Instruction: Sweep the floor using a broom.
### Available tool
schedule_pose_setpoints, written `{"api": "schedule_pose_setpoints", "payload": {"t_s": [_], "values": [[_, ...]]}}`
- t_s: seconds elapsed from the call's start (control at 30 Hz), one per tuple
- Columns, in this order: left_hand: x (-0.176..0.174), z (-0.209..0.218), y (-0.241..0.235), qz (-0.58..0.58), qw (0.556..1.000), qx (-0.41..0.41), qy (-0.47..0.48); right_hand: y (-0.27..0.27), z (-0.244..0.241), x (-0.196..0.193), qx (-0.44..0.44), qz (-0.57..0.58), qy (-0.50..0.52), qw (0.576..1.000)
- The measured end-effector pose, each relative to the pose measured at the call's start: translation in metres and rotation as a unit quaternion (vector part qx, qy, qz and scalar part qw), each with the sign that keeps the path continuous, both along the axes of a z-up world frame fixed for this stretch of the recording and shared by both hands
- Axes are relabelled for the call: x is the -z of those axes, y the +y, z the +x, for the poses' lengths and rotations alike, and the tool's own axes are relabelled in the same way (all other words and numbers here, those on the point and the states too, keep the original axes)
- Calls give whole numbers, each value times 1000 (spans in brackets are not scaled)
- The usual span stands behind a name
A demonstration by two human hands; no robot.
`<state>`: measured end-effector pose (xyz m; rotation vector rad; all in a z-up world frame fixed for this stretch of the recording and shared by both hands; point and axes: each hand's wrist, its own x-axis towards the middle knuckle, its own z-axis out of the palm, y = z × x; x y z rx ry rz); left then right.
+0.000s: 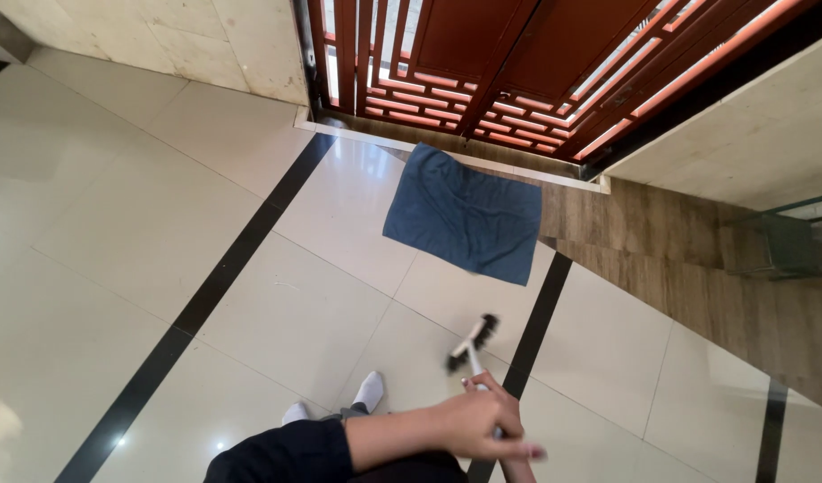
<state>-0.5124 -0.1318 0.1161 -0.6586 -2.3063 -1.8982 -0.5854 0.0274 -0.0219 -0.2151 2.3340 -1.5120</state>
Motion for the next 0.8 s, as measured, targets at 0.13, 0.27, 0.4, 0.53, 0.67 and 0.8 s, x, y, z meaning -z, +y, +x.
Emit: {"api": "schedule_pose_setpoints", "payload": {"t_s": [0.13,0.27,0.4,0.53,0.67,0.8], "values": [[99,-35,14,3,987,-26,-161,16,-52,64,-153,210,-3,966],[165,-31,30,-69,981,-40,-175,20,-57,114,-173,154,41,972],[142,-10,17,-99,973,-32,-204,-5,-36,145,-185,133,-4,974],[109,24,-12,-109,964,-111,-216,-54,-7,122,-253,91,-42,962],[95,53,-37,-105,947,-235,-190,-117,23,94,-319,21,-92,943],[78,67,-78,-105,919,-304,-227,-178,45,77,-383,9,-78,920]]}}
